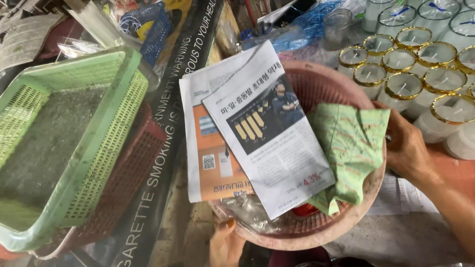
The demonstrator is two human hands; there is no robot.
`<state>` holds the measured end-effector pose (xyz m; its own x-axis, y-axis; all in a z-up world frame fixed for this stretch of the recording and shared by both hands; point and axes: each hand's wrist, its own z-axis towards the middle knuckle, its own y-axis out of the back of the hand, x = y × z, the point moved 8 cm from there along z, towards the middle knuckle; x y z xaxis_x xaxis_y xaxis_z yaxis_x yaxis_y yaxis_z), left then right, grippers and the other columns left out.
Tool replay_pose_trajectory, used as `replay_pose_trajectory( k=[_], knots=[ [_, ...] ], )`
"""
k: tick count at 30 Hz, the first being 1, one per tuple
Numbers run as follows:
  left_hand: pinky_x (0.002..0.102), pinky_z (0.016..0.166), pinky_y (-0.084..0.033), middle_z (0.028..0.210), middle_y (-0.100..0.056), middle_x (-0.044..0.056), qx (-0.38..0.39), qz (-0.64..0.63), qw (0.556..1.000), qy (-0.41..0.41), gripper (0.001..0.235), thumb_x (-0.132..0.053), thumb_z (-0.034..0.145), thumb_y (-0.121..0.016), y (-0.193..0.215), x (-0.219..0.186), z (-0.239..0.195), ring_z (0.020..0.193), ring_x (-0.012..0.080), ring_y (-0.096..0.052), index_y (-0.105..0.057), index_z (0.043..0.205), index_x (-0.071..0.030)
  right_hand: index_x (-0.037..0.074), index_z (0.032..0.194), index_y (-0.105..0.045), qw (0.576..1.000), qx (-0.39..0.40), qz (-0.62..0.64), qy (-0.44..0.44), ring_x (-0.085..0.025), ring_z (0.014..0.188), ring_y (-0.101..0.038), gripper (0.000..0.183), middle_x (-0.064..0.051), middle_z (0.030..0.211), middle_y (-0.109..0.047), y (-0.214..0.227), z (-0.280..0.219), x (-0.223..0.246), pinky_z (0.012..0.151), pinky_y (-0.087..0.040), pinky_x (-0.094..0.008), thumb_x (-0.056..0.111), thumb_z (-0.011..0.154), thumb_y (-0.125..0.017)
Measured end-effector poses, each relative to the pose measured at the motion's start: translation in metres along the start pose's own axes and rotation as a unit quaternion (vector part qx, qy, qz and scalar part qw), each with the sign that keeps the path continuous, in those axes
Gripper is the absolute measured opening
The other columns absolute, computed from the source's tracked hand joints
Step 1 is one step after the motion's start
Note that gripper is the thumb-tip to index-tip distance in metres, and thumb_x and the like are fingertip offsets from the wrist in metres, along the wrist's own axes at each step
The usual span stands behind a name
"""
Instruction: The person applies gold decorative tape to the rims of small glass candle holders. They repeatedly pick up a candle, wrap the tape around the rim, and place the finished item into a red basket. The workspace is covered with newspaper and contains many similar candle holders.
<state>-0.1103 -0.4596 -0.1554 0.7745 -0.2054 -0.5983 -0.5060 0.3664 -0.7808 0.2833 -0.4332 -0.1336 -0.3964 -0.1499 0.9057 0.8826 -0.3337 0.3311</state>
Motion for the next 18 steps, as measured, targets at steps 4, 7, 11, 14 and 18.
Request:
replay_pose_trajectory(
  k=[4,7,11,14,18],
  knots=[
    [0.052,0.098,-0.056,0.119,-0.073,0.014,-0.033,-0.012,0.999,0.008,0.041,-0.003,0.089,-0.079,0.192,0.053,-0.016,0.11,0.0324,-0.069,-0.065,0.127,-0.005,-0.008,0.152,-0.044,0.994,-0.006,-0.103,0.021,-0.034,0.129,-0.058,0.093,-0.026,0.148,-0.055,0.002,0.004,0.011,0.103,-0.051,-0.045,-0.003,0.068,-0.082],
    [0.02,0.042,-0.039,0.058,-0.051,-0.007,0.148,0.501,0.791,-0.317,0.026,-0.001,0.086,-0.067,0.335,0.051,-0.093,0.047,0.0039,-0.041,-0.057,0.076,-0.023,-0.002,0.154,-0.048,0.993,-0.015,-0.114,-0.02,-0.027,0.122,-0.059,0.085,-0.017,0.148,-0.057,0.009,0.005,-0.002,0.105,-0.048,-0.039,-0.006,0.074,-0.077],
    [0.021,0.062,-0.046,0.093,-0.065,0.0,0.207,0.147,0.964,-0.083,0.022,0.002,0.1,-0.062,0.272,0.059,-0.068,0.071,0.007,-0.051,-0.064,0.119,-0.01,0.007,0.161,-0.044,0.947,0.059,-0.313,-0.03,-0.036,0.1,-0.064,0.093,-0.022,0.135,-0.06,0.014,0.003,0.011,0.08,-0.055,-0.046,0.017,0.076,-0.08],
    [0.019,0.055,-0.039,0.077,-0.059,-0.002,0.153,0.179,0.969,-0.069,0.012,0.0,0.098,-0.061,0.257,0.058,-0.064,0.061,0.0052,-0.045,-0.065,0.102,-0.011,-0.004,0.153,-0.05,0.957,0.042,-0.285,0.021,-0.036,0.113,-0.058,0.076,-0.023,0.147,-0.053,0.016,-0.011,0.052,0.082,-0.059,-0.048,0.009,0.082,-0.074],
    [0.027,0.086,-0.062,0.126,-0.068,0.001,0.172,0.241,0.937,-0.186,0.041,0.003,0.095,-0.07,0.275,0.063,-0.066,0.106,0.0128,-0.068,-0.061,0.133,-0.01,-0.009,0.142,-0.055,0.973,0.04,-0.204,0.103,-0.037,0.15,-0.048,0.05,-0.025,0.157,-0.044,0.013,-0.033,0.084,0.107,-0.054,-0.049,-0.01,0.092,-0.06]
  ],
)
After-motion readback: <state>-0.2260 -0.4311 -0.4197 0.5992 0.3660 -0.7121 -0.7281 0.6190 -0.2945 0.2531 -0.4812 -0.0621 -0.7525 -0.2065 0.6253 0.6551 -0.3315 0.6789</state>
